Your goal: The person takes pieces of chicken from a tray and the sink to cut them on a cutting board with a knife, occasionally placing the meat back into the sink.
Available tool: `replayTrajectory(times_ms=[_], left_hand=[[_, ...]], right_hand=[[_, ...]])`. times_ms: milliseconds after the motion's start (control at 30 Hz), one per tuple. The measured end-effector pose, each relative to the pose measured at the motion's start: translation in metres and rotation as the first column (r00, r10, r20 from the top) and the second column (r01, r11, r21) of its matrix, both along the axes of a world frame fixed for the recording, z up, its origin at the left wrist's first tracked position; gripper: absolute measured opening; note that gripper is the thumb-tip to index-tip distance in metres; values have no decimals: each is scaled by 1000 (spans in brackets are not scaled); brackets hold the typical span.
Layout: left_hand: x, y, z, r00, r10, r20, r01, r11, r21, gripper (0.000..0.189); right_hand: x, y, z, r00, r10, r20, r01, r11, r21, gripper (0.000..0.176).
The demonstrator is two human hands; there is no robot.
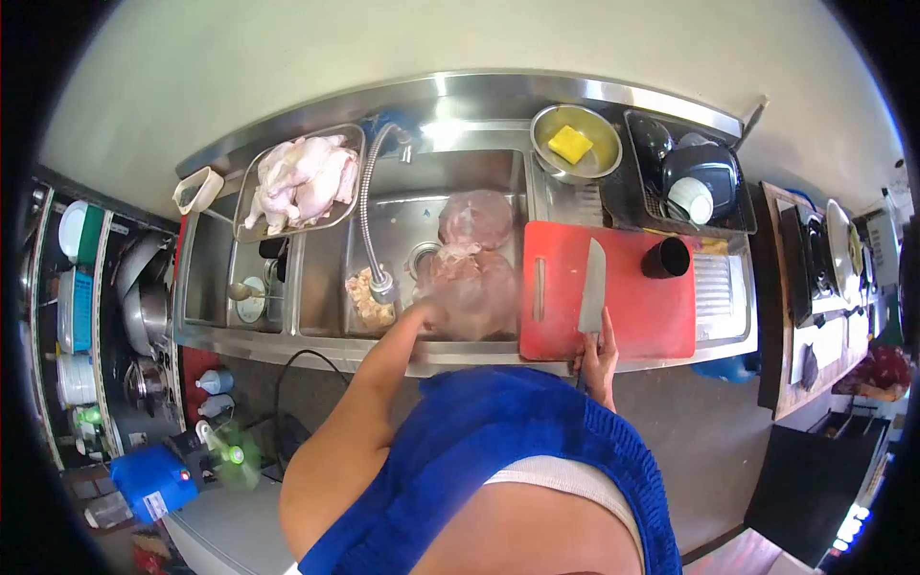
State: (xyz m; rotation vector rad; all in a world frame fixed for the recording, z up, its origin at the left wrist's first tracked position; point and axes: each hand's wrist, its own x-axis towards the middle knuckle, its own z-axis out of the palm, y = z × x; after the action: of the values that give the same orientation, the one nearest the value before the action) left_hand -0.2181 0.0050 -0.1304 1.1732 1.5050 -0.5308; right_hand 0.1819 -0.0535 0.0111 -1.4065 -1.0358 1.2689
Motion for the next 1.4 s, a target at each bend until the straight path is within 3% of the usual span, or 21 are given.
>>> replayTrajectory(times_ms=[33,67,100,133,200,267,533,700,767,833,933,1133,1167,1300,1400], left_hand=[[-3,4,-22,1000,-11,0,11,1000,-5,41],[-4,9,-44,991,73,-111,-27,930,368,37],[-6,16,-67,966,188,-176,-14,722,692,34],[-3,24,-73,969,171,-177,-1,721,693,34],[6,34,-89,988,154,2,-103,650,753,31],[3,30,-146,913,345,219,-392,593,703,35],[41,-12,-96,965,259,-45,-161,716,680,36],[42,0,-75,973,178,-144,-46,767,640,37],[43,1,-71,975,155,-158,-22,779,627,37],[42,1,-74,976,143,-164,-13,790,612,37],[40,4,-73,977,138,-166,-9,795,607,38],[43,0,-72,977,126,-171,-2,810,587,39],[40,-1,-73,976,125,-178,1,815,580,39],[30,-2,-69,975,125,-185,-3,837,547,40],[23,7,-63,978,117,-171,-17,870,493,40]], right_hand=[[0,0,2,1000,12,4,-12,1000,-6,57],[-1,0,3,1000,-1,4,1,1000,-10,57],[-2,1,4,1000,-1,15,1,1000,-2,57],[-2,2,5,1000,-4,27,4,1000,7,57],[-2,1,7,1000,-13,5,13,999,-34,58],[-2,3,13,999,-43,-25,41,998,-55,59],[2,1,15,994,-51,96,57,997,-61,60],[5,-3,14,973,-81,214,66,995,74,59],[6,-2,12,955,-103,278,65,988,142,60],[6,-6,27,977,-31,211,50,995,-83,59],[5,-5,9,965,-75,253,60,996,63,60],[7,-4,5,922,-79,379,12,984,175,62],[10,-5,13,933,18,358,1,999,-53,62],[10,-5,18,938,55,342,-33,997,-67,62],[10,-6,11,951,-16,308,-2,998,57,62]])
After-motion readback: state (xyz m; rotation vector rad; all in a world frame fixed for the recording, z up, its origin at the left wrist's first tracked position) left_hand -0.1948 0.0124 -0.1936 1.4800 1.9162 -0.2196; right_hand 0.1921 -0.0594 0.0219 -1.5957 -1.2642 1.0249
